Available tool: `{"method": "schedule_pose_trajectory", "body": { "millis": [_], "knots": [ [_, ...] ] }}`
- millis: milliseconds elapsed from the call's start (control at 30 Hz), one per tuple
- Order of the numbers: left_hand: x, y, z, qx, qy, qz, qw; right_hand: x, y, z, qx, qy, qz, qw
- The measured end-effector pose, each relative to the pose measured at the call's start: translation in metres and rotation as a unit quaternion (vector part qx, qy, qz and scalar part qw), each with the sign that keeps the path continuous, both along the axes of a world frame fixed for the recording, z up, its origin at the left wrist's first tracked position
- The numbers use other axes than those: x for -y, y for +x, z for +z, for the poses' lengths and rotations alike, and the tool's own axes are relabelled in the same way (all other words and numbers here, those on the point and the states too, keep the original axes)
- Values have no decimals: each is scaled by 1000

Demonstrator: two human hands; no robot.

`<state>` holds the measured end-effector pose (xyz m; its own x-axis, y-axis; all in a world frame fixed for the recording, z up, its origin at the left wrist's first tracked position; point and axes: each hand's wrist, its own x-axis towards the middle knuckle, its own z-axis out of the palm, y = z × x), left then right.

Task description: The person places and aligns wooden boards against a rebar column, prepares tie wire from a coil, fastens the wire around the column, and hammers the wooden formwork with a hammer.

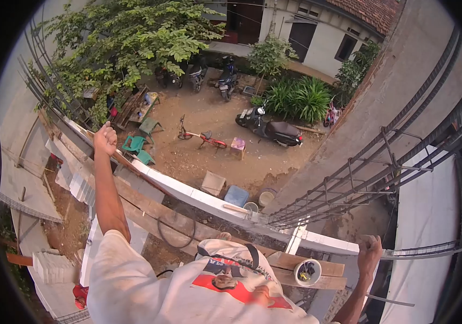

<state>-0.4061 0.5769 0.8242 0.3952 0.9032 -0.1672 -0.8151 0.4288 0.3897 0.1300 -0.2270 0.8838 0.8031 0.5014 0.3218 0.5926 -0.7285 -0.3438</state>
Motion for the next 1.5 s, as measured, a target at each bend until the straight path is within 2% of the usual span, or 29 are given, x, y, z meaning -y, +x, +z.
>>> {"method": "schedule_pose_trajectory", "body": {
  "millis": [33,67,100,133,167,200,267,333,367,433,500,533,567,600,667,700,767,833,900,967,1000,1067,1133,1167,1233,1267,1333,1400,1500],
  "knots": [
    [13,30,15,-104,26,59,992,16,6,-13,-156,246,-15,957],
    [19,52,23,-208,56,117,969,26,1,-8,-153,249,-27,956],
    [8,60,20,-162,33,132,977,33,-7,3,-295,371,35,880],
    [-11,64,10,-128,16,183,975,39,-15,10,-417,482,97,764],
    [-38,67,-7,-93,-1,227,969,45,-23,11,-450,468,112,752],
    [-72,56,-40,-23,71,229,971,52,-32,3,-430,429,114,786],
    [-89,74,-31,-60,-31,282,957,62,-45,15,-454,193,115,862],
    [-89,103,-19,-82,-86,276,954,52,-62,26,-321,-73,34,944],
    [-81,125,-10,-86,-88,250,960,67,-66,12,-321,-56,6,945],
    [-32,171,3,-80,-69,158,982,98,-53,-44,-172,-23,-71,982],
    [12,216,-9,-150,31,110,982,126,-57,-74,-147,-34,-121,981],
    [54,241,-4,-152,45,78,984,141,-57,-92,-122,-57,-148,980],
    [65,255,-25,-116,64,2,991,163,-60,-121,-96,-165,-143,971],
    [104,276,-28,-134,94,-24,986,172,-70,-142,-98,-156,-160,970],
    [193,319,-14,-166,61,-48,983,183,-94,-183,-185,-325,-140,917],
    [229,336,-16,-141,50,-90,985,203,-101,-234,-226,-388,-135,883],
    [288,363,-20,-103,38,-170,979,188,-135,-245,-285,-397,-142,861],
    [345,387,-18,-93,27,-236,967,155,-148,-250,-373,-366,-89,848],
    [395,406,-11,-119,15,-280,953,108,-158,-240,-330,-98,48,938],
    [437,423,-14,-132,12,-299,945,35,-165,-201,-387,31,81,918],
    [455,430,-17,-126,13,-303,944,4,-167,-183,-439,119,99,885],
    [490,442,-10,-148,3,-310,939,-41,-168,-171,-487,209,115,840],
    [502,445,-10,-167,-8,-314,935,-64,-166,-175,-545,319,134,763],
    [502,449,-13,-154,-7,-316,936,-62,-166,-173,-545,322,134,762],
    [496,455,-17,-141,-2,-319,937,-51,-168,-169,-642,339,40,686],
    [486,457,-17,-137,7,-306,942,-42,-170,-175,-642,342,40,686],
    [463,458,-24,-136,11,-293,946,-7,-180,-192,-511,389,-29,766],
    [436,456,-32,-113,9,-266,957,33,-188,-190,-447,429,-54,783],
    [416,447,-36,-123,6,-249,961,82,-188,-130,-471,396,-122,779]
  ]
}}
